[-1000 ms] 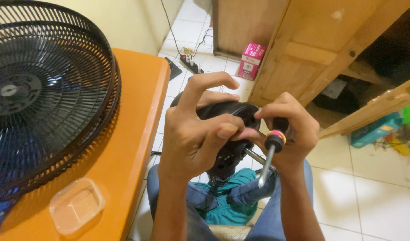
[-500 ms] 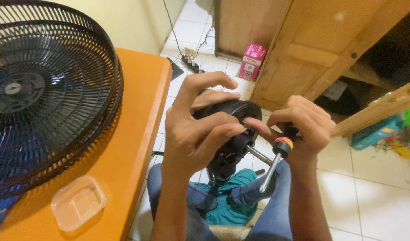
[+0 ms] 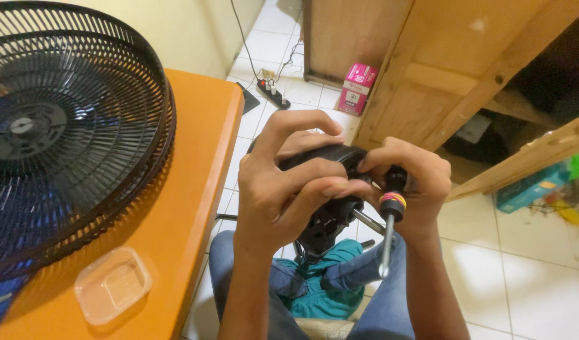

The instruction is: The person services a pedestal fan. They remove the front grille and a knob from the fan head, then use a screwdriver to unscrew the rear motor housing screws while holding the housing, working on the fan mounted on its stand.

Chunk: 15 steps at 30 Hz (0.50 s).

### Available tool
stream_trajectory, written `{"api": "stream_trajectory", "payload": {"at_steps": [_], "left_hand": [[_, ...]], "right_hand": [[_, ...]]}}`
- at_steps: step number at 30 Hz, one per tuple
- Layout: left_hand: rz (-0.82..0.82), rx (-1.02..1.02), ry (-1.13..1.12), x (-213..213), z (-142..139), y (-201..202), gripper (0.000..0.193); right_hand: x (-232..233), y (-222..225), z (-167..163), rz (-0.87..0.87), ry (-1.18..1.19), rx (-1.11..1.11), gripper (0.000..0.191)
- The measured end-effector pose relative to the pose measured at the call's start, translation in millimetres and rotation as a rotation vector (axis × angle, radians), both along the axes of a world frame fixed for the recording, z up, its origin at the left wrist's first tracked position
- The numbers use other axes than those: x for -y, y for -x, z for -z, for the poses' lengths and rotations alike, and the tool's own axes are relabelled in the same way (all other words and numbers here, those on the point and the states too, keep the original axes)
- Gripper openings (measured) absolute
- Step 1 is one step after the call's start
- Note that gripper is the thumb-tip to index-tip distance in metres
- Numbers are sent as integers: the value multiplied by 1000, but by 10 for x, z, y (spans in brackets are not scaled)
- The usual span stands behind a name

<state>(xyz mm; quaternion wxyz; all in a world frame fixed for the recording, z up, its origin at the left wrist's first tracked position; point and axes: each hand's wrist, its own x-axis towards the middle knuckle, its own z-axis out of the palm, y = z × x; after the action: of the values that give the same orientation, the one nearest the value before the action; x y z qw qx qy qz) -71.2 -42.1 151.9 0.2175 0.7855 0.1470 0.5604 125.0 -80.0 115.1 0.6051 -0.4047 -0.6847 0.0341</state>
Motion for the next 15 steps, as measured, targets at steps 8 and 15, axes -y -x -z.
{"api": "stream_trajectory", "payload": {"at_steps": [8,15], "left_hand": [[-33,36,30,-14,40,-53,17],[-17,64,41,-45,49,-71,14]], "right_hand": [[33,-2,-155,-5,-9,102,24],[241,57,-390,39,148,150,25]]}}
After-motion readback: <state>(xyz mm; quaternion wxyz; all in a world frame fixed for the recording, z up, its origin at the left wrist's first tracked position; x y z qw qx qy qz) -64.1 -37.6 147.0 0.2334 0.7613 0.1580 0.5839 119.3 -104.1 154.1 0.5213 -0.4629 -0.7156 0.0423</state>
